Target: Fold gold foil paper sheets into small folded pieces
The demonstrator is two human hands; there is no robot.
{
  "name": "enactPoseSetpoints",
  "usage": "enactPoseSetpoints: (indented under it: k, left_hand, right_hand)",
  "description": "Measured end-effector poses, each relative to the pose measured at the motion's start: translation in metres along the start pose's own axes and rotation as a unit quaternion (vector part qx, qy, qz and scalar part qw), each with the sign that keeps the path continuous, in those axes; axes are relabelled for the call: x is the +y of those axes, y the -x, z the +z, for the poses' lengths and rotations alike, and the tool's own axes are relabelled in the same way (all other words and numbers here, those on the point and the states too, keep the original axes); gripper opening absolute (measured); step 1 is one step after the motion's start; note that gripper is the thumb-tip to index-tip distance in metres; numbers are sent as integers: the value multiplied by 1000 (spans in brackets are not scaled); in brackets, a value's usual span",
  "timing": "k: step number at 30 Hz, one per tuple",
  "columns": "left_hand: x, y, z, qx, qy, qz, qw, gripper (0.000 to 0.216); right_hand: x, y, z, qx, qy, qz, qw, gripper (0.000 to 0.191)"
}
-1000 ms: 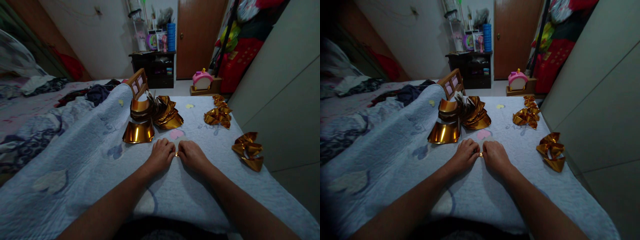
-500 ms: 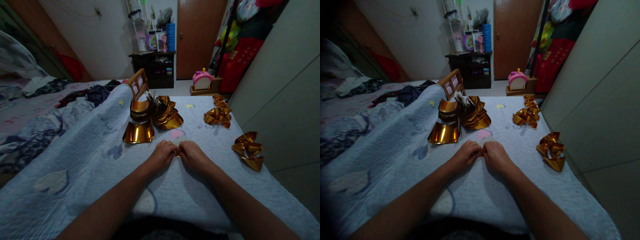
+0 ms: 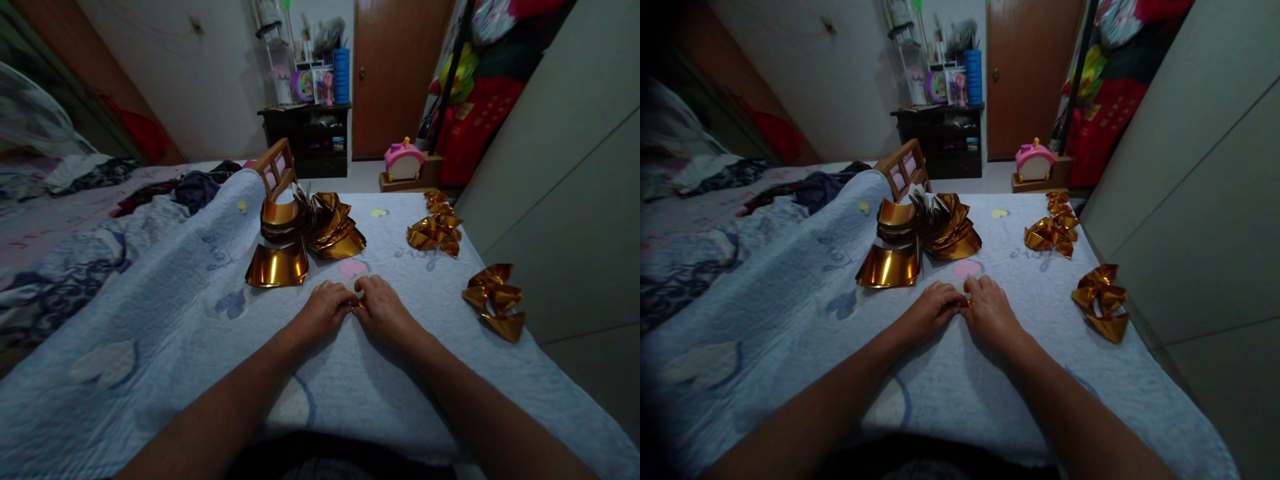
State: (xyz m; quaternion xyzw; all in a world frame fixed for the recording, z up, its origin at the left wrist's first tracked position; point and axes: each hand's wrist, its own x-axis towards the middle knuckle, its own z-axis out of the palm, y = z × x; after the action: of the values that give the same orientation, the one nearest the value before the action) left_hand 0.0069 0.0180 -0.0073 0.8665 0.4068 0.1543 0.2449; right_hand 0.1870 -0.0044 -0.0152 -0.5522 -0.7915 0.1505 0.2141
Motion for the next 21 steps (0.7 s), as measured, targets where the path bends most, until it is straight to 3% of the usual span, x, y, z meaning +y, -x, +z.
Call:
enactPoseSetpoints:
  k: [6,13,21]
  left_hand:
    - [1,0,-1,-2,2,-7,1000,15]
    - [1,0,-2,-4,8,-8,1000,15]
    - [-1,2,-1,8,11,12,1000,16]
  right_hand:
    - [8,0,1,11,-31,-20,999,39]
    - [15,-3,-2,-47,-44,-17,998,61]
    - [17,-3,-9,-73,-60,-19,995,72]
